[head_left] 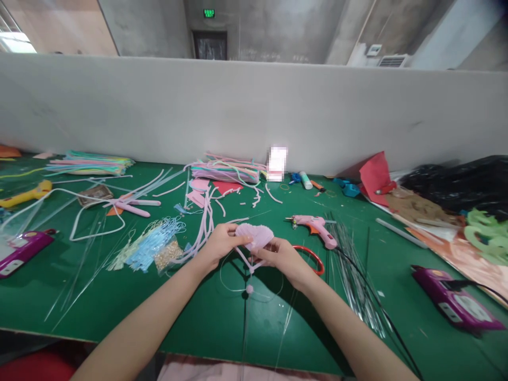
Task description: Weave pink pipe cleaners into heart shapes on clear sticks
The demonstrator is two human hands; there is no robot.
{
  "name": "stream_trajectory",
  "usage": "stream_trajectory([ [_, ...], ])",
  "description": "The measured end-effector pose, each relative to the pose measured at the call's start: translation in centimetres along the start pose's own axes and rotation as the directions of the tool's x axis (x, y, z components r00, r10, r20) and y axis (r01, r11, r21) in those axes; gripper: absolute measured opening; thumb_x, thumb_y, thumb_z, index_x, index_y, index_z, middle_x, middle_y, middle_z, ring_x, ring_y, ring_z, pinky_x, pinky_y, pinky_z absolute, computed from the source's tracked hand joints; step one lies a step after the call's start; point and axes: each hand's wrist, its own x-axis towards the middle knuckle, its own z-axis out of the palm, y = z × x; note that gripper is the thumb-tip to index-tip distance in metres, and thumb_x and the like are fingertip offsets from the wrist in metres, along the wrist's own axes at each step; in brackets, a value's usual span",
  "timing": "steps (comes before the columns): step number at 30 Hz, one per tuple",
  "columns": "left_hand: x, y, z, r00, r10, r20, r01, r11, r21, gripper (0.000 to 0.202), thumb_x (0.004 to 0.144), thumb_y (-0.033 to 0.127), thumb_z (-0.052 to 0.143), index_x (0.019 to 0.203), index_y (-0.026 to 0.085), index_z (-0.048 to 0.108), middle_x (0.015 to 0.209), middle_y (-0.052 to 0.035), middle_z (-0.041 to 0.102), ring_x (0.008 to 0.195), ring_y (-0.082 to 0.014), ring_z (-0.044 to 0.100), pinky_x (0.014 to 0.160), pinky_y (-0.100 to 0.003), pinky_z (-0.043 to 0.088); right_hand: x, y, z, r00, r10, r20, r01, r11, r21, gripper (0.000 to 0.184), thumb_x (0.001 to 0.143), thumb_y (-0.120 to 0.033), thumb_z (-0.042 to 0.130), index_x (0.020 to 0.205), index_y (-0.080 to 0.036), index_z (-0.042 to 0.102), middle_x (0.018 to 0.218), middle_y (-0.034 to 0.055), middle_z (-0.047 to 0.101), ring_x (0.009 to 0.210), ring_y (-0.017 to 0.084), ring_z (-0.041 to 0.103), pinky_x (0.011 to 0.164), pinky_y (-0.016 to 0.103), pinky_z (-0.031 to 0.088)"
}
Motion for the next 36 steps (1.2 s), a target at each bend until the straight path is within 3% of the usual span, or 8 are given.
stream_trajectory([
  [8, 0.3, 0.9, -1.5, 0.988, 0.103, -0.112, -0.089, 0.988, 0.123, 0.042, 0.082, 0.051, 0.055, 0.094, 0.013, 0.067, 0.096, -0.0103, 0.071, 0.078, -0.0177, 0.065, 0.059, -0.025, 0.049, 0.0, 0.2, -0.8, 1.000, 0.022, 0.020, -0.020, 0.994, -0.105, 0.040, 0.062, -0.046, 0.079, 0.081, -0.015, 0.062, 0.071, 0.0013, 0.068, 0.064, 0.013, 0.067, 0.061, 0.023, 0.054],
  [11, 0.8, 1.5, -3.8, 0.833, 0.423, -0.356, -0.215, 0.841, 0.496, 0.039, 0.090, 0.044, 0.041, 0.105, 0.014, 0.062, 0.105, -0.0115, 0.070, 0.086, -0.0199, 0.067, 0.066, -0.029, 0.052, -0.3, 0.4, -1.0, 0.985, 0.121, 0.122, -0.078, 0.947, -0.312, 0.042, 0.074, -0.058, 0.063, 0.077, -0.017, 0.057, 0.060, 0.0014, 0.066, 0.048, 0.013, 0.064, 0.041, 0.019, 0.046],
  [14, 1.2, 1.6, -6.0, 0.777, 0.504, -0.377, -0.175, 0.749, 0.639, 0.025, 0.083, 0.030, 0.050, 0.097, 0.015, 0.066, 0.101, -0.0100, 0.070, 0.093, -0.0236, 0.064, 0.084, -0.036, 0.048, -0.7, 0.5, -1.0, 0.992, 0.081, 0.101, -0.010, 0.826, -0.564, 0.047, 0.082, -0.062, 0.050, 0.065, -0.019, 0.052, 0.049, -0.0001, 0.061, 0.033, 0.011, 0.055, 0.030, 0.019, 0.033],
  [19, 1.4, 0.5, -6.7, 0.769, 0.538, -0.345, -0.058, 0.597, 0.801, 0.010, 0.072, 0.028, 0.067, 0.072, 0.018, 0.068, 0.103, -0.0120, 0.066, 0.109, -0.0347, 0.052, 0.098, -0.051, 0.035, -1.1, -0.2, -1.5, 0.983, -0.182, 0.009, 0.121, 0.614, -0.780, 0.046, 0.087, -0.057, 0.044, 0.058, -0.021, 0.050, 0.048, 0.0011, 0.061, 0.033, 0.014, 0.055, 0.040, 0.024, 0.037],
  [24, 1.5, -0.4, -6.0, 0.817, 0.537, -0.207, 0.071, 0.264, 0.962, 0.023, 0.075, 0.038, 0.070, 0.091, 0.021, 0.072, 0.121, -0.0148, 0.057, 0.115, -0.0370, 0.045, 0.092, -0.050, 0.039, -1.3, -1.0, -1.8, 0.990, -0.139, 0.032, 0.108, 0.577, -0.810, 0.036, 0.086, -0.046, 0.050, 0.059, -0.022, 0.048, 0.048, -0.0004, 0.060, 0.034, 0.014, 0.054, 0.041, 0.024, 0.033],
  [27, 1.6, -0.7, -5.8, 0.827, 0.553, -0.105, 0.031, 0.141, 0.990, 0.018, 0.085, 0.032, 0.060, 0.091, 0.022, 0.073, 0.122, -0.0146, 0.057, 0.118, -0.0365, 0.043, 0.093, -0.051, 0.037, -1.3, -1.0, -1.4, 0.977, -0.173, 0.121, 0.189, 0.460, -0.868, 0.035, 0.085, -0.037, 0.052, 0.054, -0.021, 0.048, 0.049, -0.0007, 0.059, 0.038, 0.012, 0.052, 0.045, 0.024, 0.029],
  [31, 1.9, -1.0, -5.6, 0.835, 0.550, -0.031, -0.032, 0.105, 0.994, 0.015, 0.085, 0.026, 0.060, 0.084, 0.021, 0.074, 0.118, -0.0128, 0.062, 0.118, -0.0343, 0.043, 0.096, -0.049, 0.036, -1.1, -0.6, -1.1, 0.945, -0.277, 0.173, 0.259, 0.311, -0.915, 0.035, 0.085, -0.029, 0.053, 0.051, -0.020, 0.049, 0.051, -0.0005, 0.058, 0.046, 0.013, 0.048, 0.050, 0.026, 0.025],
  [36, 2.2, -1.1, -5.5, 0.850, 0.526, 0.032, -0.115, 0.125, 0.985, 0.010, 0.082, 0.028, 0.065, 0.081, 0.021, 0.074, 0.112, -0.0098, 0.066, 0.116, -0.0315, 0.046, 0.095, -0.045, 0.037, -0.7, -0.1, -1.5, 0.939, -0.316, 0.135, 0.237, 0.310, -0.921, 0.036, 0.089, -0.031, 0.047, 0.055, -0.020, 0.053, 0.053, 0.0001, 0.058, 0.048, 0.013, 0.046, 0.051, 0.026, 0.025],
])
